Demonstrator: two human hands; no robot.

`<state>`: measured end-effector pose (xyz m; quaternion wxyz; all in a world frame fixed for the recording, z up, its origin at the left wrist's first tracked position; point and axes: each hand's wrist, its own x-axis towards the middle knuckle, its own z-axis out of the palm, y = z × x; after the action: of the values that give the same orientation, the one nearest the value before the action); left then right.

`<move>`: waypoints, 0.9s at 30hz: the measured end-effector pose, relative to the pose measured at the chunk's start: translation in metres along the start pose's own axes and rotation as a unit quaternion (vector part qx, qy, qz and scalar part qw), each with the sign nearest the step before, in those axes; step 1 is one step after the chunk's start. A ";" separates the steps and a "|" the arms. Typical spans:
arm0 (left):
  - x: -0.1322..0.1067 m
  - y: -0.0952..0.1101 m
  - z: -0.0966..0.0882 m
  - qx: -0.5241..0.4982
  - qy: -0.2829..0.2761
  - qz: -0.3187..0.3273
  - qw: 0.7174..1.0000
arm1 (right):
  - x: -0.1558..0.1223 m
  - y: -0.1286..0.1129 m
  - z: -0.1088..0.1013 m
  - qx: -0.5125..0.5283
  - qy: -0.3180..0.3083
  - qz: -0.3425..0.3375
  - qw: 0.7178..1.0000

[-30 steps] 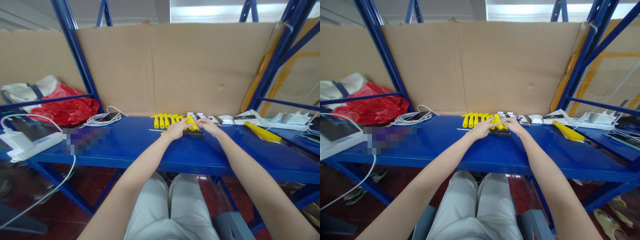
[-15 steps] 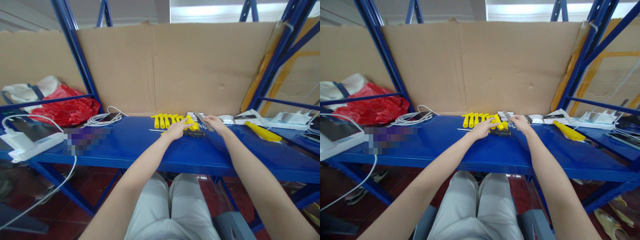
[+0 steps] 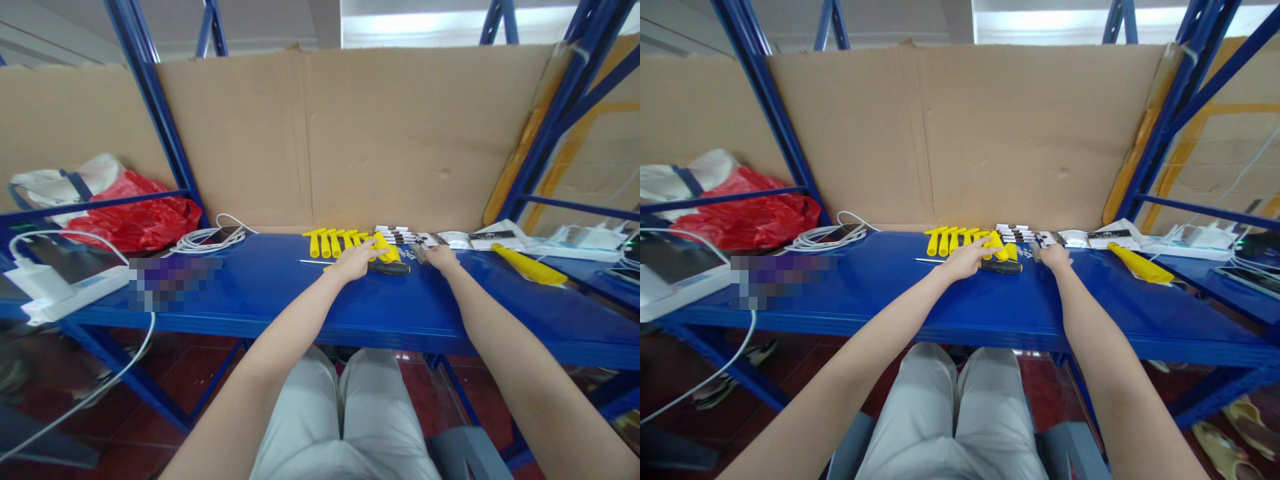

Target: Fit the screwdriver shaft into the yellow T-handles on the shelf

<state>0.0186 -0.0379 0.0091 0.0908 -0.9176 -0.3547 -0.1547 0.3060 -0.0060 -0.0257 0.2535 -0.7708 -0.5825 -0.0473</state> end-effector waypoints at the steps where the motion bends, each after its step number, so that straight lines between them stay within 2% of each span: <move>1: 0.000 0.000 0.000 0.000 -0.002 -0.001 1.000 | -0.002 -0.004 -0.002 0.004 -0.013 0.057 0.998; 3: 0.000 0.001 0.000 -0.003 -0.005 0.000 1.000 | -0.006 -0.012 -0.005 0.014 -0.027 0.128 0.991; 4: 0.000 0.001 -0.001 -0.004 -0.006 0.001 1.000 | -0.007 -0.015 -0.006 0.017 -0.025 0.135 0.990; 15: 0.000 0.002 0.000 -0.006 -0.006 0.002 1.000 | -0.020 -0.030 -0.010 -0.020 0.020 0.098 0.995; 18: -0.001 0.003 -0.002 -0.002 -0.006 0.002 1.000 | -0.024 -0.041 -0.015 -0.021 0.037 0.027 0.999; 21: -0.001 0.004 -0.002 0.003 0.000 0.006 1.000 | -0.027 -0.053 -0.016 -0.004 0.044 -0.091 0.995; 27: -0.001 0.005 -0.001 0.014 0.013 0.025 1.000 | -0.025 -0.065 -0.004 0.048 0.037 -0.297 0.953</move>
<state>0.0212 -0.0421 0.0095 0.1119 -0.9227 -0.3324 -0.1598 0.2384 -0.0172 -0.0100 0.2861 -0.5473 -0.7772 -0.1205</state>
